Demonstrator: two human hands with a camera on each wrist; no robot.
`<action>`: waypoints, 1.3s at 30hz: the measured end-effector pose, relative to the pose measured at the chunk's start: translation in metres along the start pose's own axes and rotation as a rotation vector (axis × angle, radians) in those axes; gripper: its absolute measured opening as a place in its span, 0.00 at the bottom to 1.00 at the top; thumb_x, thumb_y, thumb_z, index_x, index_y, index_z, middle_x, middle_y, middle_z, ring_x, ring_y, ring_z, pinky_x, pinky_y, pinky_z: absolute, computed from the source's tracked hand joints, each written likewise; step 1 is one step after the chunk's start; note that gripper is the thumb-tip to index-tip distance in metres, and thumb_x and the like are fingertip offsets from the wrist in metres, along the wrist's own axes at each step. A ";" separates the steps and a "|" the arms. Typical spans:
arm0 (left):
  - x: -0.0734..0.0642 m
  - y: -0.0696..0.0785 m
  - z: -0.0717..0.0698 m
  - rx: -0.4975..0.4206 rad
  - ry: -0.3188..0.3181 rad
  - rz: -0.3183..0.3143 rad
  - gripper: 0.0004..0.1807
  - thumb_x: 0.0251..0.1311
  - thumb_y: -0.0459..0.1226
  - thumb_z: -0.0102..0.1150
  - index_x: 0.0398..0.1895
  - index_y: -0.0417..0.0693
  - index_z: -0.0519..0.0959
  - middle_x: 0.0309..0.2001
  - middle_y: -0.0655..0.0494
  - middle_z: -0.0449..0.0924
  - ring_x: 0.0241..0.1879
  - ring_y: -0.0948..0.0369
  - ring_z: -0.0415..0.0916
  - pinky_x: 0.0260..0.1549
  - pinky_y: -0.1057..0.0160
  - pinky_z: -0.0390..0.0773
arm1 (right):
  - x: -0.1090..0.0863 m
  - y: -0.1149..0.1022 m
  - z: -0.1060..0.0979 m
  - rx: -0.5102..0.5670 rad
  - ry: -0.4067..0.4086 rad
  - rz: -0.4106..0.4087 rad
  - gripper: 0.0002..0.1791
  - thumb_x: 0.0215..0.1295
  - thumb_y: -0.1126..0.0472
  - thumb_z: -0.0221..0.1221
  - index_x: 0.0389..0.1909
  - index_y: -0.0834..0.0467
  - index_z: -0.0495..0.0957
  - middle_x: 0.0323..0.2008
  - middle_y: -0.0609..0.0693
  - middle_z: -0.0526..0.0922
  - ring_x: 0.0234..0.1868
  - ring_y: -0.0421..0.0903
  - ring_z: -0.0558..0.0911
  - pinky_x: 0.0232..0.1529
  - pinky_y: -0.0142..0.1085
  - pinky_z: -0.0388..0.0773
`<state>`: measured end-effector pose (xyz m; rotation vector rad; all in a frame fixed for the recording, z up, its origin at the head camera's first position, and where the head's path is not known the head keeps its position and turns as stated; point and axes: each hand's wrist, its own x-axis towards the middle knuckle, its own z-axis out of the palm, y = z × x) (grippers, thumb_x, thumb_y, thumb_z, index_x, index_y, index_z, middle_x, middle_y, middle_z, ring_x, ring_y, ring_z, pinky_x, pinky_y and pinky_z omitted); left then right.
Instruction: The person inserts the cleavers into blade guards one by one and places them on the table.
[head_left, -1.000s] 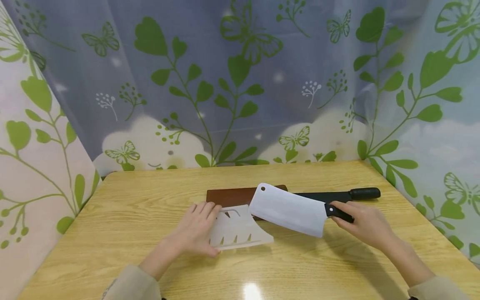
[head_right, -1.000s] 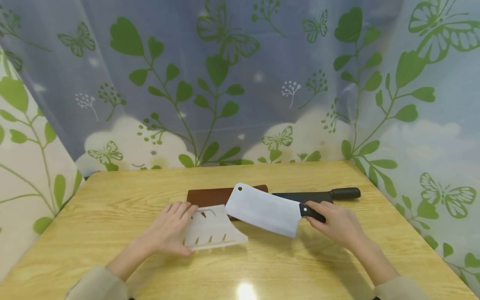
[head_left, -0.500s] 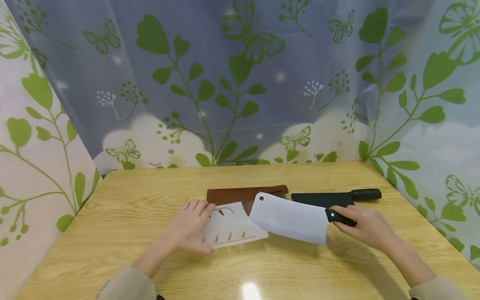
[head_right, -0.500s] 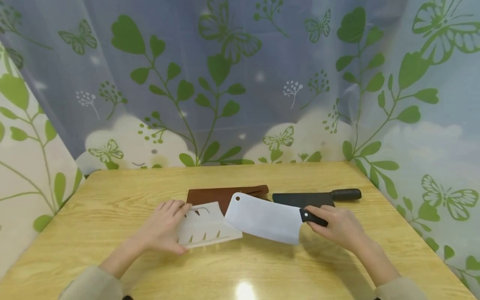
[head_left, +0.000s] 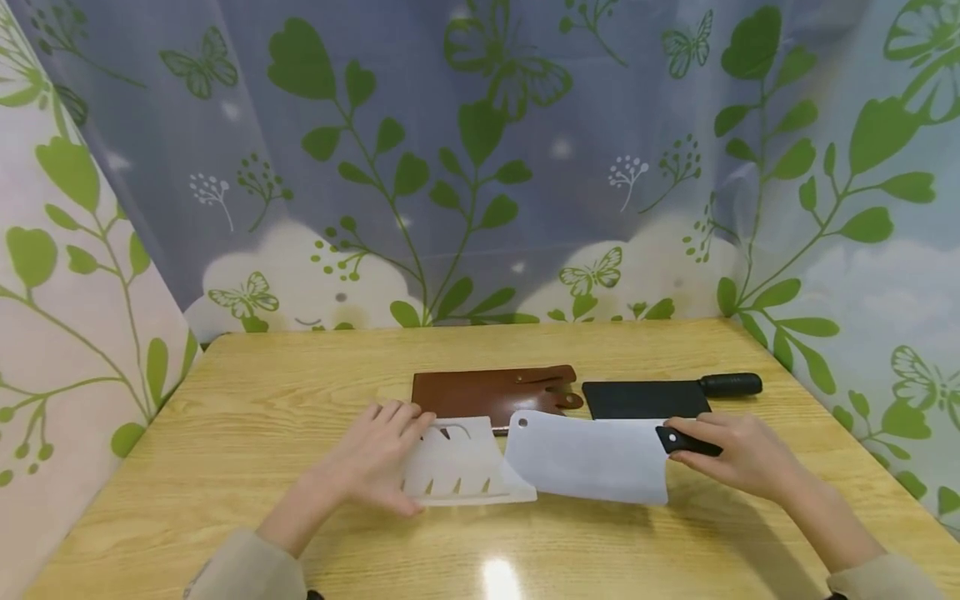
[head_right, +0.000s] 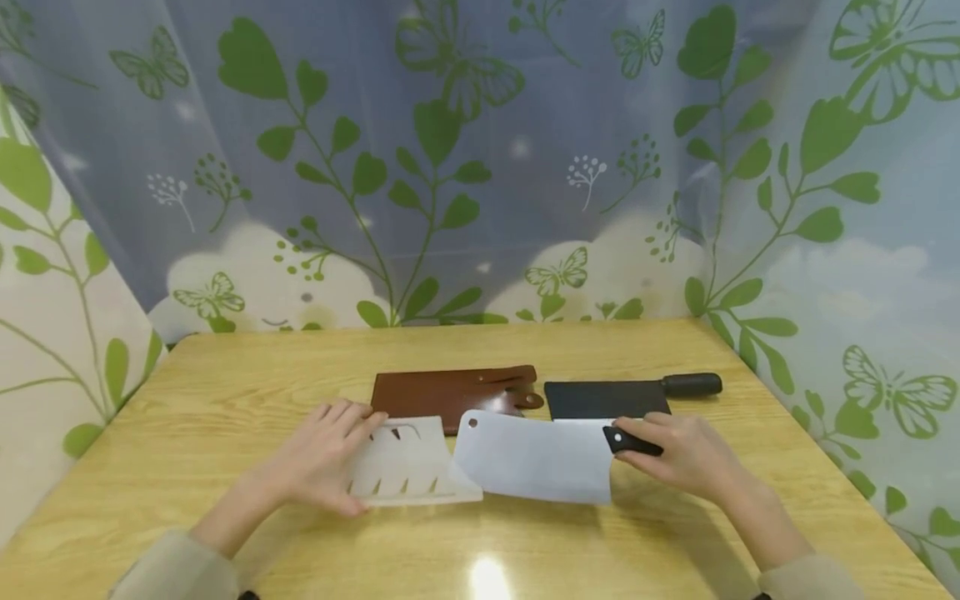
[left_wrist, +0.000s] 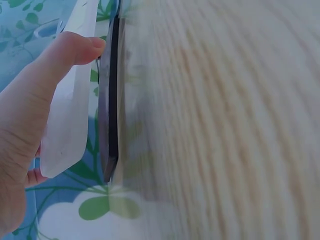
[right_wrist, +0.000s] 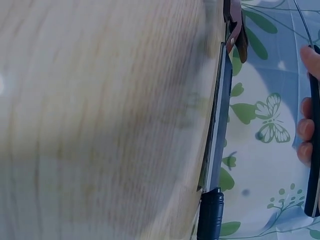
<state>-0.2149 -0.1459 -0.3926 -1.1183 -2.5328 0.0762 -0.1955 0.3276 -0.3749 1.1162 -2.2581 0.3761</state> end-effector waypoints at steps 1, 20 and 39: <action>-0.001 0.001 0.000 -0.001 0.008 0.009 0.59 0.23 0.69 0.62 0.61 0.41 0.67 0.52 0.46 0.70 0.50 0.51 0.67 0.44 0.52 0.70 | 0.000 0.000 0.000 -0.002 0.002 -0.011 0.19 0.50 0.53 0.68 0.44 0.54 0.82 0.28 0.43 0.82 0.22 0.32 0.75 0.22 0.26 0.71; -0.002 0.006 -0.010 -0.034 0.077 0.114 0.59 0.22 0.68 0.64 0.60 0.41 0.67 0.51 0.47 0.69 0.48 0.52 0.66 0.48 0.51 0.70 | 0.006 -0.005 0.000 -0.009 0.038 -0.157 0.24 0.68 0.42 0.47 0.41 0.56 0.82 0.25 0.39 0.77 0.19 0.28 0.69 0.19 0.21 0.66; -0.004 0.009 -0.012 -0.087 0.124 0.162 0.60 0.19 0.68 0.66 0.59 0.39 0.68 0.51 0.47 0.70 0.48 0.54 0.66 0.46 0.54 0.68 | 0.015 -0.015 0.004 0.006 0.027 -0.186 0.24 0.68 0.42 0.47 0.40 0.56 0.82 0.25 0.38 0.75 0.19 0.28 0.68 0.19 0.21 0.66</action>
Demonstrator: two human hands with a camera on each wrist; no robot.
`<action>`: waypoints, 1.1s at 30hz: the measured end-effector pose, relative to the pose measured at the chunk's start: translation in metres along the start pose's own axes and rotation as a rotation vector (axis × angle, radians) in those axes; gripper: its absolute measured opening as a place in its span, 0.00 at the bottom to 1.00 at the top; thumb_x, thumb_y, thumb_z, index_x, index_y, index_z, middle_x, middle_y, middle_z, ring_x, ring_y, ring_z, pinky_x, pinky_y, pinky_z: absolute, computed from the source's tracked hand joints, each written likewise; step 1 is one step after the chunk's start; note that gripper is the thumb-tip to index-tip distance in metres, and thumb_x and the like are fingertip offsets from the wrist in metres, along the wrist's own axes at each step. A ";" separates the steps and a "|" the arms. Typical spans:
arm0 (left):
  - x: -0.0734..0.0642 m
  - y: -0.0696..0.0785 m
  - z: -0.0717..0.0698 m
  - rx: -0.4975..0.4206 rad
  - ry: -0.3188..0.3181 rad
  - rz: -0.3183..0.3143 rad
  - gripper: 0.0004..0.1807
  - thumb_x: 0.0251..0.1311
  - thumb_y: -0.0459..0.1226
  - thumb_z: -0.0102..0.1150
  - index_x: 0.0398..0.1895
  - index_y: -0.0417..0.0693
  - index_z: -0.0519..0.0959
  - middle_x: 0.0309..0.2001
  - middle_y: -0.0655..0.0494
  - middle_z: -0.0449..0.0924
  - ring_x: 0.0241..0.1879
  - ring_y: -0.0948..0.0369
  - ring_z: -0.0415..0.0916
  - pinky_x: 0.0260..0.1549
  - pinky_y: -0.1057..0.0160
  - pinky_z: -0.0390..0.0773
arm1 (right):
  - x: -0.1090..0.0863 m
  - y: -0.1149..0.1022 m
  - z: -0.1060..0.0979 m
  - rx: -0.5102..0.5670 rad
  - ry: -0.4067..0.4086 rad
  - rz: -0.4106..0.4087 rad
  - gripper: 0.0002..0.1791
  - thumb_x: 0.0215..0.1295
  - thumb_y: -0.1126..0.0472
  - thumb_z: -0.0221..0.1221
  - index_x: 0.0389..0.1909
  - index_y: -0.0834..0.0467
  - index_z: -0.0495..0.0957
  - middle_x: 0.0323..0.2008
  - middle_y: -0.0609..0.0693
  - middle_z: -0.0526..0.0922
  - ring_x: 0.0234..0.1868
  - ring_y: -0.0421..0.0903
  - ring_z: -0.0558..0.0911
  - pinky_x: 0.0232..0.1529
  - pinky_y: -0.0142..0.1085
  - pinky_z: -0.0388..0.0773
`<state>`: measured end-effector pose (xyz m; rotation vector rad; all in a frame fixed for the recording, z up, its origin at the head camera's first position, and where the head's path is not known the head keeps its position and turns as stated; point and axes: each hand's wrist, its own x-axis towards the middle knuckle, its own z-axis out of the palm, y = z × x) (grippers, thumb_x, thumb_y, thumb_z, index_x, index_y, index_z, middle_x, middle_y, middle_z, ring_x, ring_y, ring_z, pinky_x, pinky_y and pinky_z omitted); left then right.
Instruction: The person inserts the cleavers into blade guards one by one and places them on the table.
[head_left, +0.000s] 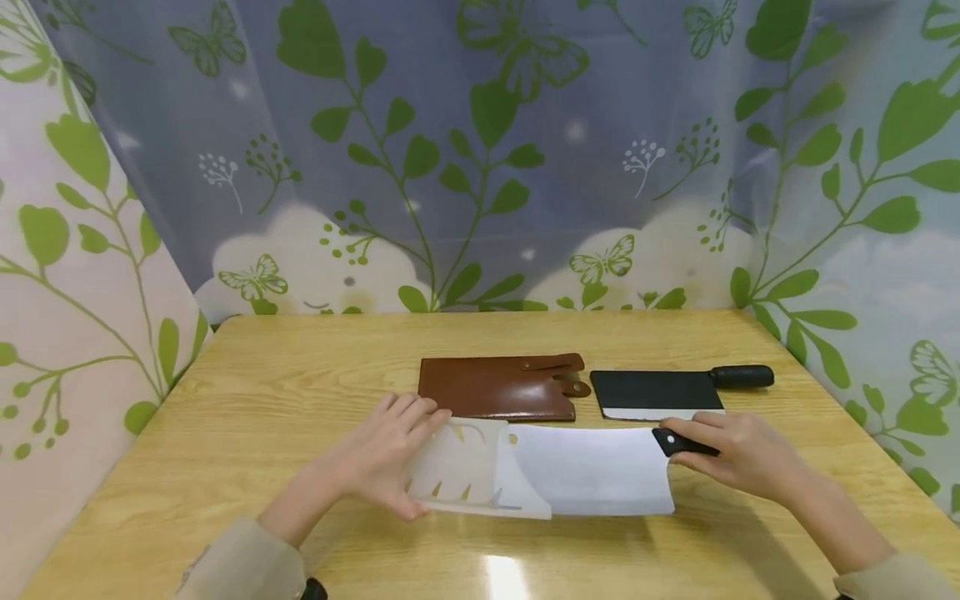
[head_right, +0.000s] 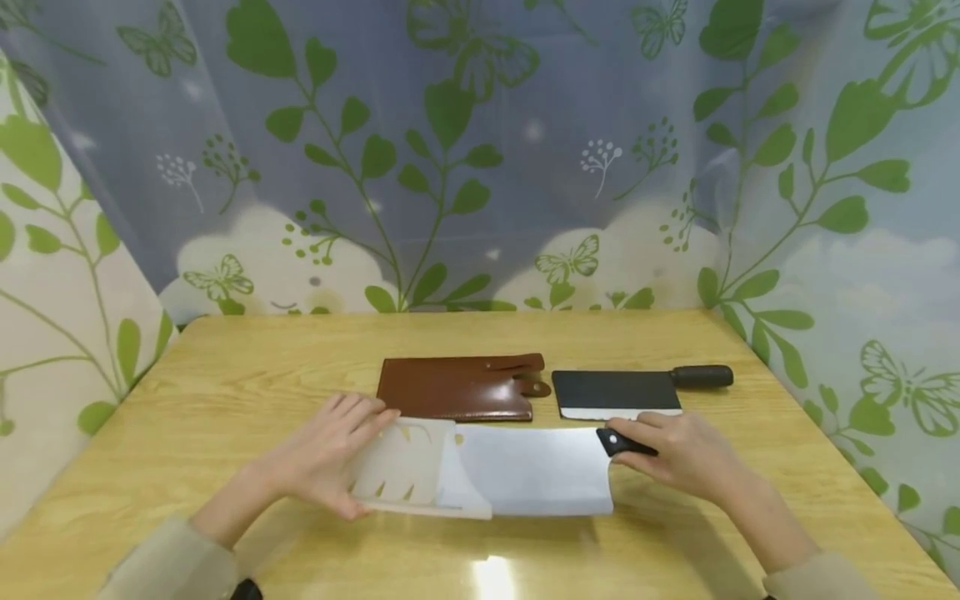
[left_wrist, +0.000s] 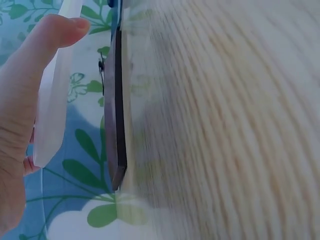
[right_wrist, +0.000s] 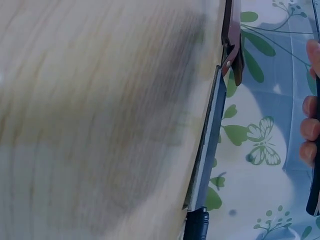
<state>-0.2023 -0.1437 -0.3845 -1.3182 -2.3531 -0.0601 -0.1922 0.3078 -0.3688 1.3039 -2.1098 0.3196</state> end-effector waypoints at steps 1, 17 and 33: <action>0.001 0.001 -0.001 0.004 -0.011 0.008 0.60 0.19 0.68 0.65 0.59 0.39 0.68 0.51 0.48 0.70 0.48 0.54 0.66 0.46 0.55 0.68 | 0.001 0.000 0.000 -0.006 -0.002 -0.005 0.24 0.68 0.42 0.46 0.40 0.55 0.82 0.24 0.38 0.74 0.19 0.28 0.67 0.19 0.21 0.65; 0.006 0.008 0.000 0.048 -0.032 0.042 0.59 0.21 0.69 0.63 0.59 0.40 0.68 0.50 0.49 0.71 0.48 0.56 0.66 0.45 0.58 0.67 | 0.011 -0.006 0.019 -0.023 0.006 -0.033 0.25 0.68 0.42 0.47 0.39 0.58 0.83 0.25 0.43 0.79 0.16 0.30 0.69 0.16 0.21 0.65; 0.012 0.010 0.003 0.012 -0.050 0.001 0.60 0.20 0.70 0.63 0.59 0.41 0.68 0.50 0.50 0.71 0.47 0.56 0.65 0.42 0.59 0.66 | 0.017 -0.016 0.027 0.016 -0.025 0.027 0.22 0.66 0.42 0.49 0.41 0.54 0.81 0.27 0.42 0.79 0.17 0.30 0.69 0.18 0.21 0.64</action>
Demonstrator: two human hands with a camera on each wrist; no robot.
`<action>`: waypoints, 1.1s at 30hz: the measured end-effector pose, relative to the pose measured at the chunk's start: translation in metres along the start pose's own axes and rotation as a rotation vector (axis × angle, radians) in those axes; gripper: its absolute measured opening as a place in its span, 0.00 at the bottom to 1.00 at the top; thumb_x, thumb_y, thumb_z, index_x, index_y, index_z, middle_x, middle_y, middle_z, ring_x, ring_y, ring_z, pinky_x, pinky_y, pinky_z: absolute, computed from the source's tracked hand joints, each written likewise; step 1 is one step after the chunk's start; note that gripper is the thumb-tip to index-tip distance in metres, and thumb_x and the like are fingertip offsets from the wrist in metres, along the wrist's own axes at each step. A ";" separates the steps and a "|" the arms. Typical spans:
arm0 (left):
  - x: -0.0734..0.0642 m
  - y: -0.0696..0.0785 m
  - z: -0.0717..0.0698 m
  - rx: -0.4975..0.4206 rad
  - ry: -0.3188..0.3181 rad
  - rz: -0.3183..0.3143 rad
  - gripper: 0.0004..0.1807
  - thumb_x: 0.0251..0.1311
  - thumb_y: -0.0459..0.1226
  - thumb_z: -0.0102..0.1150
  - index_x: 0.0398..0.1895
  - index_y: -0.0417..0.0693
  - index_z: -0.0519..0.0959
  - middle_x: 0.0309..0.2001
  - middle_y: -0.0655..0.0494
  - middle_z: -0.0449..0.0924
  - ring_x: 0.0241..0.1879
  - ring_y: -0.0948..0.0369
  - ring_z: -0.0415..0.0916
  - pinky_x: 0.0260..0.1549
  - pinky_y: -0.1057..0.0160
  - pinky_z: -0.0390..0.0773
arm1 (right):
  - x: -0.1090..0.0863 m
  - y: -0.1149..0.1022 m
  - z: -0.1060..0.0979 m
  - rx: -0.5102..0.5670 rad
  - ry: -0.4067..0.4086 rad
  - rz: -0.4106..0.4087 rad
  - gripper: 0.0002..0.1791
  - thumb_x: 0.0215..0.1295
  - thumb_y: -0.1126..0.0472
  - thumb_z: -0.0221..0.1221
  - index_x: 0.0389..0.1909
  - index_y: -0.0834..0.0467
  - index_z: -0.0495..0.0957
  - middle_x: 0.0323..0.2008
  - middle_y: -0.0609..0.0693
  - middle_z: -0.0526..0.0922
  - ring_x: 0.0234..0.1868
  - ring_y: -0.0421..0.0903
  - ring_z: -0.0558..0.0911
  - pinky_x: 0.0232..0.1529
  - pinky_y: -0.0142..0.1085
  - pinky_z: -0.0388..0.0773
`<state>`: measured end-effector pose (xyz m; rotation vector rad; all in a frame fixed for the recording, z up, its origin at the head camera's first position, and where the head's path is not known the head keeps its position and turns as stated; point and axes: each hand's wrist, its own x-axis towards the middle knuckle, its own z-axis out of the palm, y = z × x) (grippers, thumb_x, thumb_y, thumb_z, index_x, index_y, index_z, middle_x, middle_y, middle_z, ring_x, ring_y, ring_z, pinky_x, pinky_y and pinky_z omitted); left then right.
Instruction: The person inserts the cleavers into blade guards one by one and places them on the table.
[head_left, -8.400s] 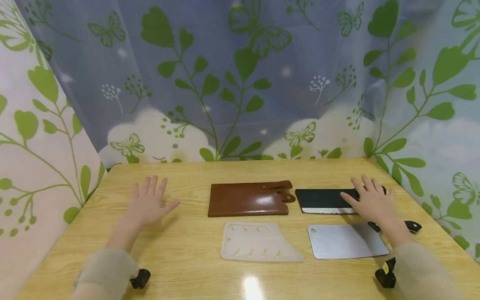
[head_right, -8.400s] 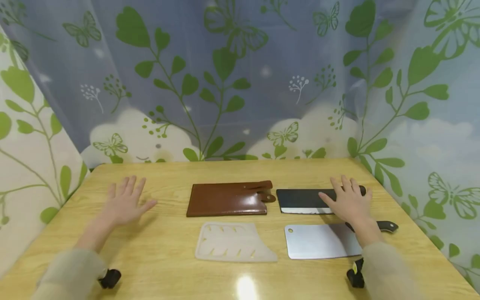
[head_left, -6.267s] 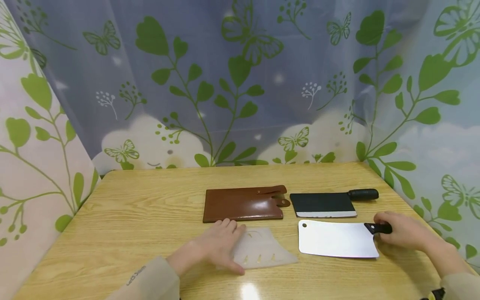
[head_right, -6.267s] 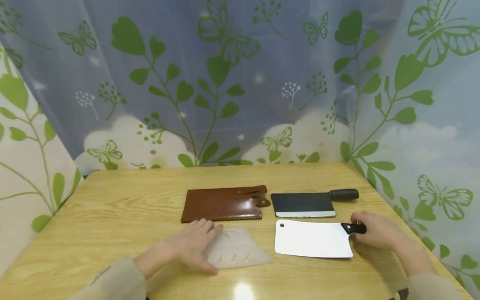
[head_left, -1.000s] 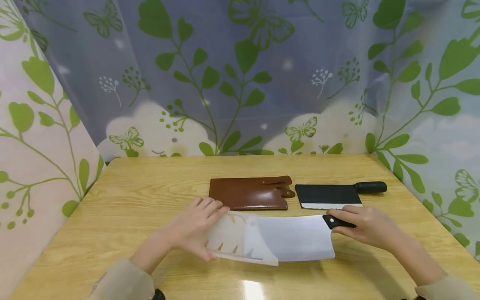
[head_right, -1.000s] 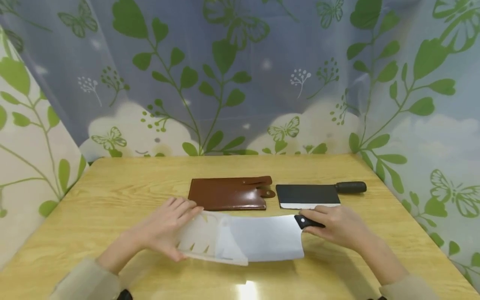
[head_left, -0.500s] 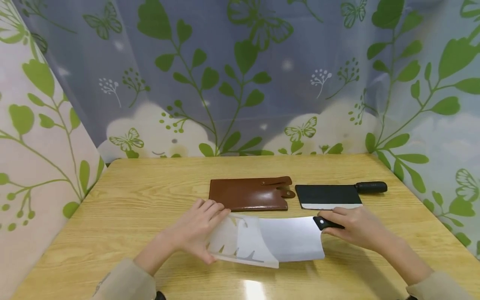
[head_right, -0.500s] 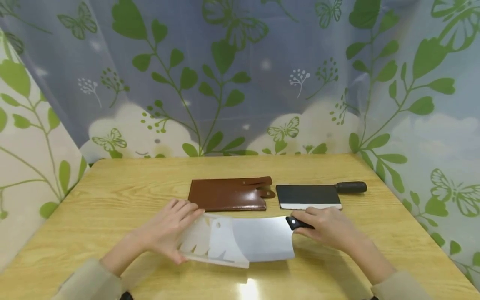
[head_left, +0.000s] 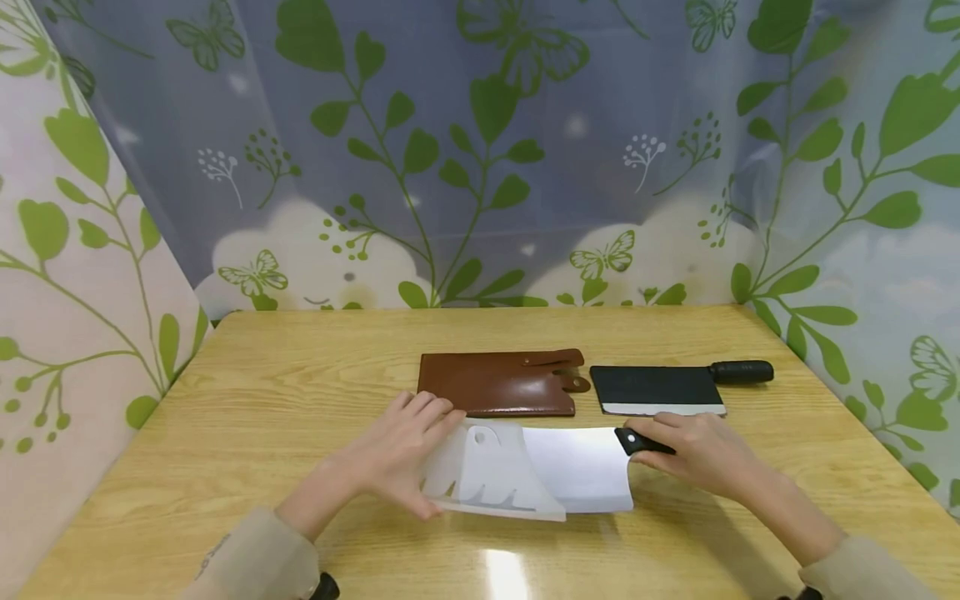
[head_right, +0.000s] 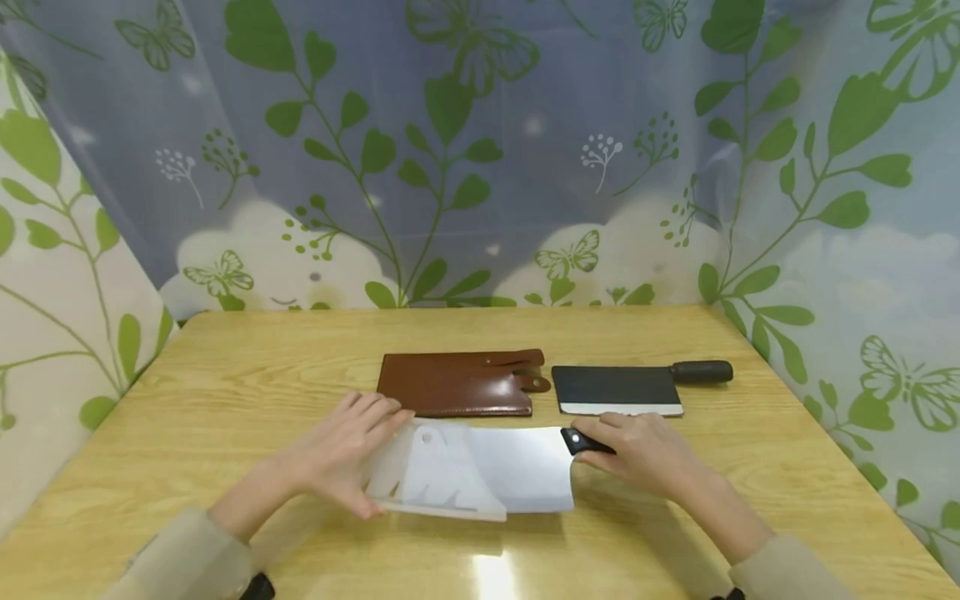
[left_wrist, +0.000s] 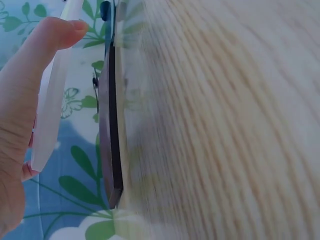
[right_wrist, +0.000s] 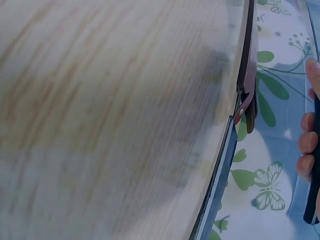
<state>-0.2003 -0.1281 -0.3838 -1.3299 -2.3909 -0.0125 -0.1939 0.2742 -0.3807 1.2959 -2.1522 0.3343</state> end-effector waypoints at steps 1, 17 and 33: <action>0.000 0.000 0.000 0.000 0.006 0.001 0.60 0.20 0.70 0.63 0.59 0.40 0.69 0.50 0.50 0.71 0.47 0.56 0.65 0.42 0.59 0.66 | 0.000 0.000 0.000 -0.003 0.000 0.000 0.22 0.66 0.42 0.48 0.41 0.54 0.81 0.27 0.42 0.79 0.17 0.29 0.69 0.17 0.21 0.64; -0.006 -0.002 0.003 0.023 0.031 0.021 0.60 0.19 0.71 0.62 0.58 0.42 0.68 0.49 0.51 0.71 0.46 0.56 0.66 0.42 0.58 0.67 | 0.004 -0.005 0.000 -0.064 -0.006 -0.019 0.25 0.67 0.41 0.45 0.40 0.55 0.81 0.24 0.42 0.75 0.15 0.29 0.64 0.16 0.22 0.64; -0.003 0.005 0.002 0.029 0.032 -0.001 0.59 0.19 0.71 0.61 0.56 0.40 0.70 0.47 0.51 0.71 0.45 0.56 0.65 0.40 0.58 0.67 | -0.003 -0.011 0.008 -0.021 0.031 0.037 0.25 0.66 0.40 0.48 0.37 0.56 0.82 0.21 0.43 0.77 0.16 0.29 0.67 0.15 0.21 0.63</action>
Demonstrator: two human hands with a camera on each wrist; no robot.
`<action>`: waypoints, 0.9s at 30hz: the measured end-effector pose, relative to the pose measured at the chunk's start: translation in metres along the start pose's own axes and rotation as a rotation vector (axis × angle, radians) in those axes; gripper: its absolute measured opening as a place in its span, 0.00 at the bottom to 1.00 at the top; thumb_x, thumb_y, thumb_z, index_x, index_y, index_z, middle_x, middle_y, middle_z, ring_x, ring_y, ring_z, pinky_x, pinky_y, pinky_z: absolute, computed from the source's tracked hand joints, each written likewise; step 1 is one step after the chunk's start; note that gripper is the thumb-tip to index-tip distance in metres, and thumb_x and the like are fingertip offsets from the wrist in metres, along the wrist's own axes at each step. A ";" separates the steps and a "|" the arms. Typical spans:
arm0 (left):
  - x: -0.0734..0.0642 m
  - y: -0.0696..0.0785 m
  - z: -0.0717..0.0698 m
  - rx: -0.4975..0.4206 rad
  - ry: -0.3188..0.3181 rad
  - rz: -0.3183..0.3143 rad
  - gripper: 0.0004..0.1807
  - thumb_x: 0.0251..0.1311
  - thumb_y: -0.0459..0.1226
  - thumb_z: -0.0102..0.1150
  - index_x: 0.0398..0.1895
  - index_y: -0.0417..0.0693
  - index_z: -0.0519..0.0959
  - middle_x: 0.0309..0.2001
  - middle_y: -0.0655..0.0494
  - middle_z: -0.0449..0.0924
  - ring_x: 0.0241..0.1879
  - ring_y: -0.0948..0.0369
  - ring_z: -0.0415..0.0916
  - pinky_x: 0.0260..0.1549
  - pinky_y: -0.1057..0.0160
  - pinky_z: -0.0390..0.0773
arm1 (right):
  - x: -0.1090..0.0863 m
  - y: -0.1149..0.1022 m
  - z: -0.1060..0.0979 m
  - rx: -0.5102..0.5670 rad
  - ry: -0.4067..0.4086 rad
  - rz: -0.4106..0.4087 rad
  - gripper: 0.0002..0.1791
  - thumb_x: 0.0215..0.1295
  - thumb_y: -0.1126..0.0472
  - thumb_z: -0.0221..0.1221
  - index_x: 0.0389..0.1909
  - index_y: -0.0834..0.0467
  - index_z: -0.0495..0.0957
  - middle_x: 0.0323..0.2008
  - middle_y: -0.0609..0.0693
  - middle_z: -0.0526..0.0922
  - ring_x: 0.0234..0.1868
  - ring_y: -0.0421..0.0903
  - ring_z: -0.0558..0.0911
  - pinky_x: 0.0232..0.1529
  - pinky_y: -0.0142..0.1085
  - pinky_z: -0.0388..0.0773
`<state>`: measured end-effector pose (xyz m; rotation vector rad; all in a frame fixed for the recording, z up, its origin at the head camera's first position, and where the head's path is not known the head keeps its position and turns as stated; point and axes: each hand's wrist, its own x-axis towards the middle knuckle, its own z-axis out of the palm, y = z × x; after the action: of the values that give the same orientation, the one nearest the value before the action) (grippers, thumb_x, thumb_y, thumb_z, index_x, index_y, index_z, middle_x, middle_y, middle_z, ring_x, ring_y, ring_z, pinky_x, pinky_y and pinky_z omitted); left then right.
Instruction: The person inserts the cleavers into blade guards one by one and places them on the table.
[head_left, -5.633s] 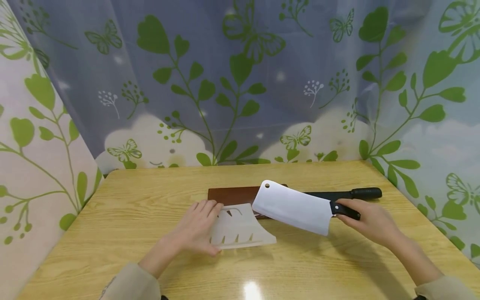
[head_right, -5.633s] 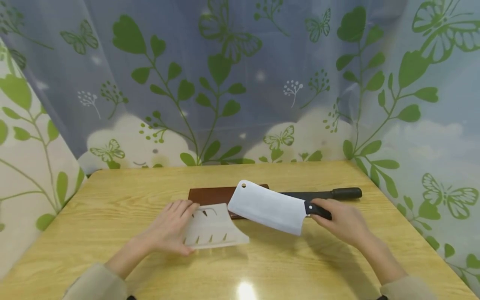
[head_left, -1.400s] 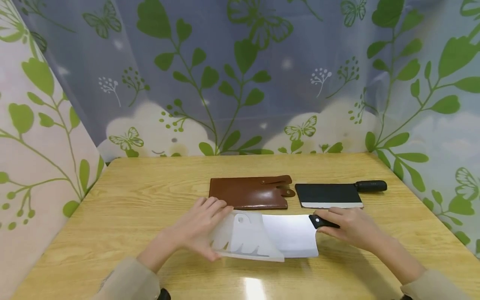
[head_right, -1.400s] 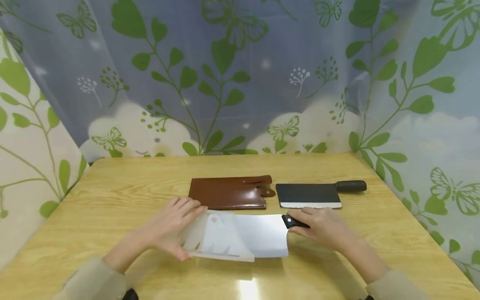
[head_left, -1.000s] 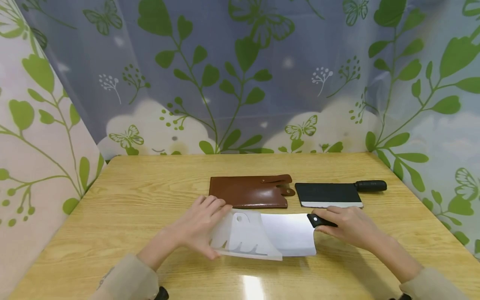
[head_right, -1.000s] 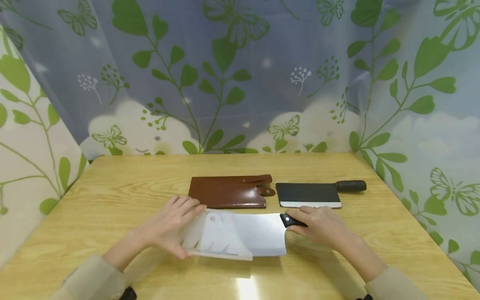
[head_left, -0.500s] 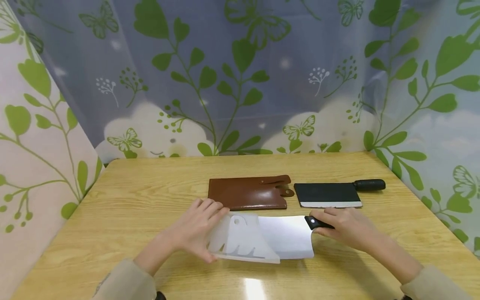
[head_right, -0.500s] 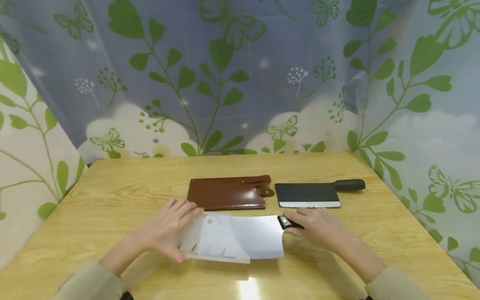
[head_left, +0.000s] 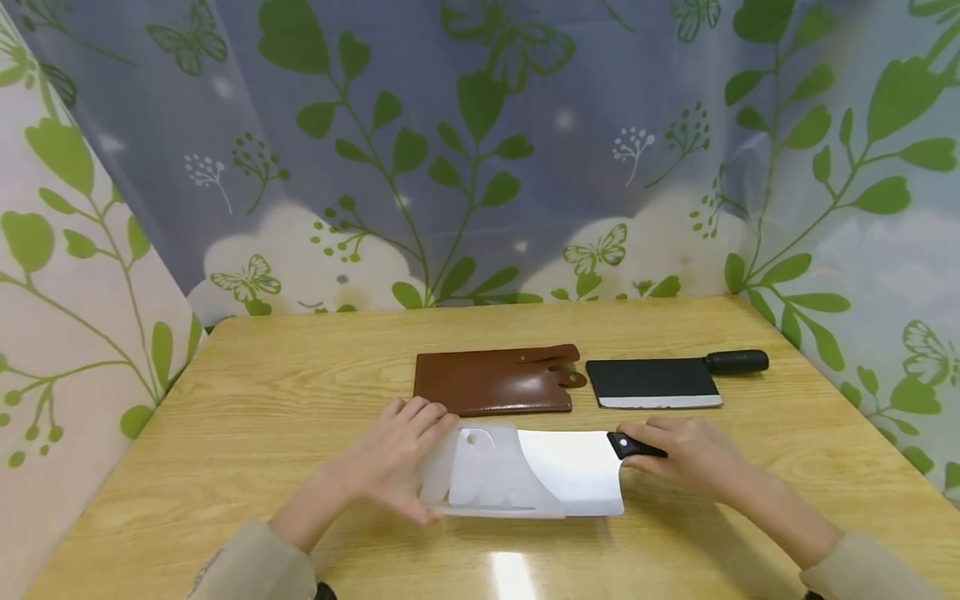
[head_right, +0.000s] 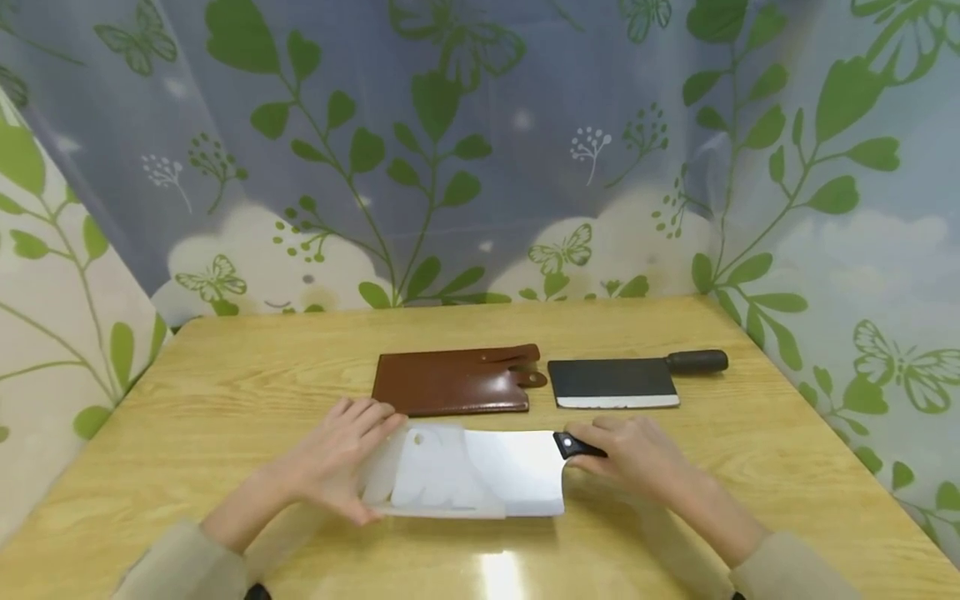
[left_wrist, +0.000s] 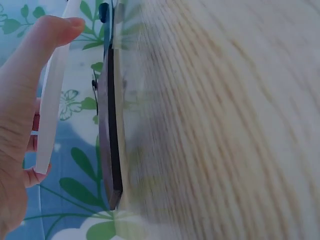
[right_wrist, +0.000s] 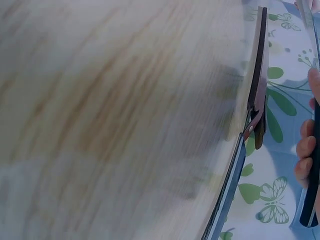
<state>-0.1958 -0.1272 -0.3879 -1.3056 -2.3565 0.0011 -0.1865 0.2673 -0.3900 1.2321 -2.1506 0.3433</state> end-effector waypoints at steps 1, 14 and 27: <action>0.001 0.000 0.000 0.004 -0.009 -0.001 0.59 0.19 0.71 0.61 0.56 0.40 0.70 0.48 0.51 0.71 0.45 0.56 0.65 0.40 0.58 0.67 | 0.000 0.000 0.000 -0.007 0.004 0.003 0.25 0.65 0.40 0.48 0.36 0.56 0.82 0.21 0.43 0.77 0.16 0.29 0.67 0.15 0.21 0.62; 0.004 0.001 -0.005 0.047 0.007 0.002 0.61 0.19 0.72 0.61 0.57 0.39 0.70 0.48 0.49 0.72 0.45 0.54 0.65 0.38 0.57 0.66 | 0.005 0.004 -0.007 -0.052 0.021 0.009 0.28 0.65 0.38 0.46 0.38 0.57 0.83 0.23 0.45 0.81 0.14 0.32 0.70 0.14 0.23 0.63; 0.024 0.015 -0.009 0.037 0.059 0.071 0.59 0.20 0.73 0.58 0.56 0.41 0.71 0.47 0.51 0.73 0.44 0.56 0.65 0.37 0.58 0.64 | 0.019 -0.002 -0.001 -0.015 0.035 -0.051 0.26 0.65 0.40 0.48 0.40 0.58 0.82 0.25 0.48 0.82 0.15 0.34 0.73 0.15 0.22 0.64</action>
<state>-0.1913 -0.1019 -0.3738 -1.3520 -2.2494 0.0278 -0.1910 0.2536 -0.3776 1.2612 -2.0850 0.3238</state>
